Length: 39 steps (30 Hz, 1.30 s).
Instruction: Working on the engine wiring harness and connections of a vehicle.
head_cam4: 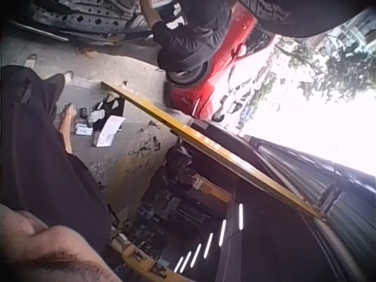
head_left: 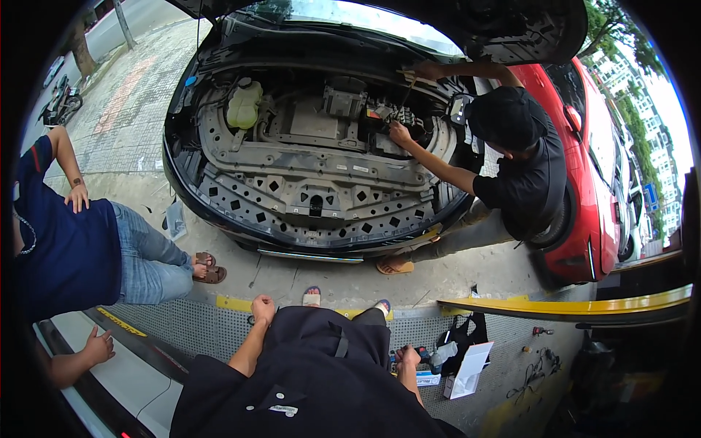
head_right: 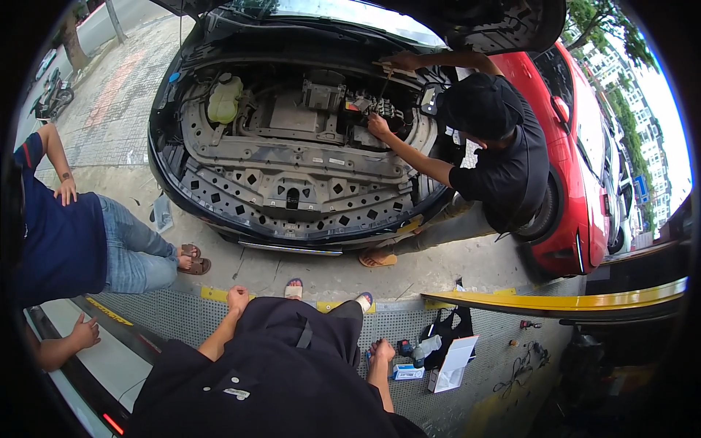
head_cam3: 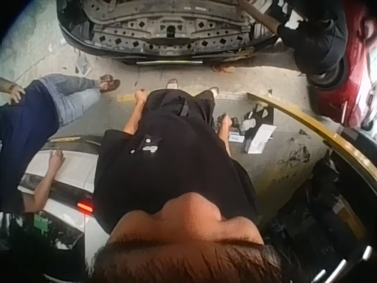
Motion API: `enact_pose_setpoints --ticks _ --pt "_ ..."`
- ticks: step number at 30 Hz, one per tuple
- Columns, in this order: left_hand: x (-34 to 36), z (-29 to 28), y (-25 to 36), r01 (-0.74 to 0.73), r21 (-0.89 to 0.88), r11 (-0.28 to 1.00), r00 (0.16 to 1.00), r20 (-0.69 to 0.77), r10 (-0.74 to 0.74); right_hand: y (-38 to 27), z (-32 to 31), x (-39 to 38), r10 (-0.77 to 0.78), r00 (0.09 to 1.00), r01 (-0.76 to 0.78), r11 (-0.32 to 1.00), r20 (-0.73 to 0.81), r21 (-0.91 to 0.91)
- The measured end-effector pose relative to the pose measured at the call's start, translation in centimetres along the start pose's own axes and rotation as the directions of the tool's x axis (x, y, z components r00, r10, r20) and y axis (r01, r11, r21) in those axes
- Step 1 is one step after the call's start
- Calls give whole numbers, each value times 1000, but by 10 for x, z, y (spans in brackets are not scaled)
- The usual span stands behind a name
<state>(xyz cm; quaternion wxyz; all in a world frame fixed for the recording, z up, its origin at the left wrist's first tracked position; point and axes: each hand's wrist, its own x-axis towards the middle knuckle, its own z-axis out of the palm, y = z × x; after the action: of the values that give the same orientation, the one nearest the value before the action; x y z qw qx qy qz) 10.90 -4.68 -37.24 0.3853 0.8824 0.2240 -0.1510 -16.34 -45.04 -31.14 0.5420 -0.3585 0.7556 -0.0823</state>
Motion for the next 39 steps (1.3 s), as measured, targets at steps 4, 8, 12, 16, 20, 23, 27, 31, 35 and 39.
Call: enact_pose_setpoints --ticks 4,8,12,16,20,23,27,31,35,39 --pt "1 3 -9 4 -8 1000 1000 -5 -4 5 2 -4 -16 992 39 984 -129 172" --pt "-1 3 -4 36 -2 999 999 1 -36 -2 1 -11 110 980 -56 951 -165 304" --pt "1 0 -2 21 10 1000 1000 6 -21 4 1 -4 30 991 -4 981 -132 193" --pt "2 -1 -7 7 -18 1000 1000 2 -7 5 4 -5 16 996 -2 986 -84 165" --pt "5 0 -17 -26 1 1000 999 -26 26 4 4 -5 36 998 -28 987 -45 158" --pt "4 0 -20 -43 31 999 999 -24 44 4 2 -4 34 999 -34 983 4 182" --pt "3 1 -21 -64 31 997 997 -41 65 2 4 -3 49 999 -48 987 0 155" --pt "8 3 -26 -31 36 999 999 -25 32 2 3 -11 36 999 -43 983 41 181" --pt "3 5 -18 -62 117 991 997 -32 66 3 -4 -11 32 998 -41 981 52 188" --pt "-2 1 -12 -3 80 997 999 -35 6 7 -6 -3 89 992 -103 981 87 162"
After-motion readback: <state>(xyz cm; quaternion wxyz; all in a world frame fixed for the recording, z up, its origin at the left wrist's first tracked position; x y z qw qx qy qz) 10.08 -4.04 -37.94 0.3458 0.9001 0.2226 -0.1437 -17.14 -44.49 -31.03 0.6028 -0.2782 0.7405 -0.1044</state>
